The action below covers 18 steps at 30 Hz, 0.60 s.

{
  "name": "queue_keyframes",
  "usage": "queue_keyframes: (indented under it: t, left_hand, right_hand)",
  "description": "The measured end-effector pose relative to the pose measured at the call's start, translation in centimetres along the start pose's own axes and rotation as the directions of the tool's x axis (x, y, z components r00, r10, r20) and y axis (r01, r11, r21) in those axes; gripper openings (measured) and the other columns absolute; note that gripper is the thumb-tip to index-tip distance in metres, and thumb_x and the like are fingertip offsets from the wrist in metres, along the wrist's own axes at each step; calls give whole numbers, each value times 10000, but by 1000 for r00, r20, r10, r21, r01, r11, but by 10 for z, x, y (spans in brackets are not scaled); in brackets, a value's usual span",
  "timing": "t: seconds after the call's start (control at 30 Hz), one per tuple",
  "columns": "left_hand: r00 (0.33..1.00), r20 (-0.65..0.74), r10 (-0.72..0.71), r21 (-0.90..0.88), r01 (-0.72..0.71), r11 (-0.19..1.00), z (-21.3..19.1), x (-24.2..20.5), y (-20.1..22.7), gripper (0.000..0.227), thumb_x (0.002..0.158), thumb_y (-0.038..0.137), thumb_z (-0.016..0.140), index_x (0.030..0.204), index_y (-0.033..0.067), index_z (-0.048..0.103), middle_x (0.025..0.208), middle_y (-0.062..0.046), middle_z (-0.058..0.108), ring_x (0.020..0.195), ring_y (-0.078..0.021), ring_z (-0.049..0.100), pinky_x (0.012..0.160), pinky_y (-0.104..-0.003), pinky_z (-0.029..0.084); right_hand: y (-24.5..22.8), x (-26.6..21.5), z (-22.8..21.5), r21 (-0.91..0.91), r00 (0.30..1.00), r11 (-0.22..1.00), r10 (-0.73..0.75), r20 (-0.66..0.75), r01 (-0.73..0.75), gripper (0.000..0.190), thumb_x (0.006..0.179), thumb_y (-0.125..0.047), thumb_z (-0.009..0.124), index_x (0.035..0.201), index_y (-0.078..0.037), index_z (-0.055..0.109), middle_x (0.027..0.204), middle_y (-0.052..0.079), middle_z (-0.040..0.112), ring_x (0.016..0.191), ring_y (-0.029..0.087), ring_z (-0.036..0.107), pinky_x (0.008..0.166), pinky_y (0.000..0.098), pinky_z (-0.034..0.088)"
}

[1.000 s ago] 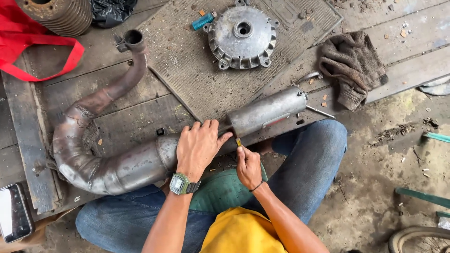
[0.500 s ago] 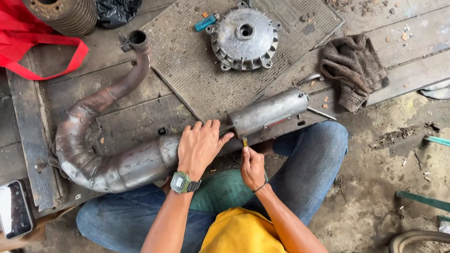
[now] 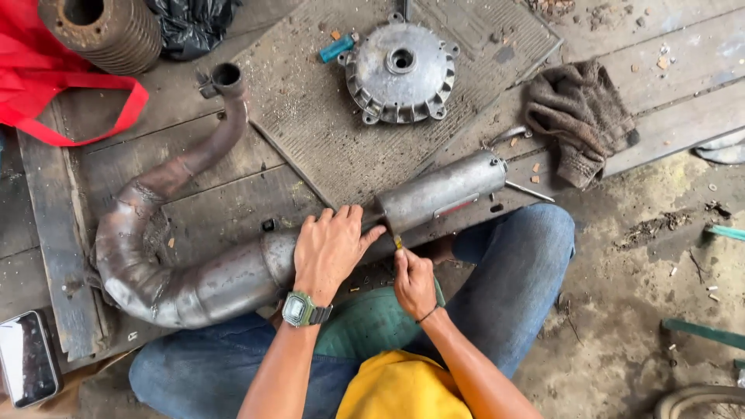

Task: The person sits cross-legged on a stool and uses a yellow-handled brush to scrub the exterior of a curved metal exhaust pipe. The person rotates the pipe to clean different sections while holding it steady with the other hand.

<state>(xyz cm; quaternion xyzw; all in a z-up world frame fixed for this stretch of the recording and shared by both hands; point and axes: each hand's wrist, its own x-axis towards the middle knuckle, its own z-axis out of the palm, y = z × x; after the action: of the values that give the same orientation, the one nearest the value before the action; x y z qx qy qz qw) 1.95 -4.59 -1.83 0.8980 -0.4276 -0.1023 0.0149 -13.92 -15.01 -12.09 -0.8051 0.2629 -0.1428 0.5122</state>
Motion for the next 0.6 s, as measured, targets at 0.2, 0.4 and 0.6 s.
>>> queue_keyframes:
  t: [0.2, 0.4, 0.6]
  left_hand:
    - [1000, 2, -9, 1, 9, 1000, -2, 1, 1, 574, 1013, 658, 380, 1022, 136, 617, 918, -61, 698, 933, -308, 711, 763, -469, 560]
    - [1000, -4, -7, 9, 7, 1000, 1, 1, 0, 595, 1015, 674, 359, 1013, 138, 617, 908, -68, 697, 931, -305, 717, 771, -470, 569]
    - [1000, -4, 3, 10, -3, 1000, 3, 1, -1, 602, 1006, 682, 371, 1015, 132, 617, 916, -66, 699, 926, -305, 716, 767, -469, 570]
  right_hand:
    - [-17, 6, 3, 22, 999, 999, -36, -5, 36, 486, 1083, -195, 413, 609, -91, 392, 463, 141, 387, 440, 243, 417, 481, 354, 393]
    - [-16, 8, 2, 105, 999, 994, -14, -49, 19, 509, 1088, -232, 404, 592, -119, 403, 448, 74, 383, 463, 157, 399, 477, 328, 380]
    - [19, -9, 5, 57, 1000, 998, 19, -24, -17, 490, 1073, -187, 426, 595, -84, 410, 453, 118, 412, 467, 183, 406, 482, 344, 384]
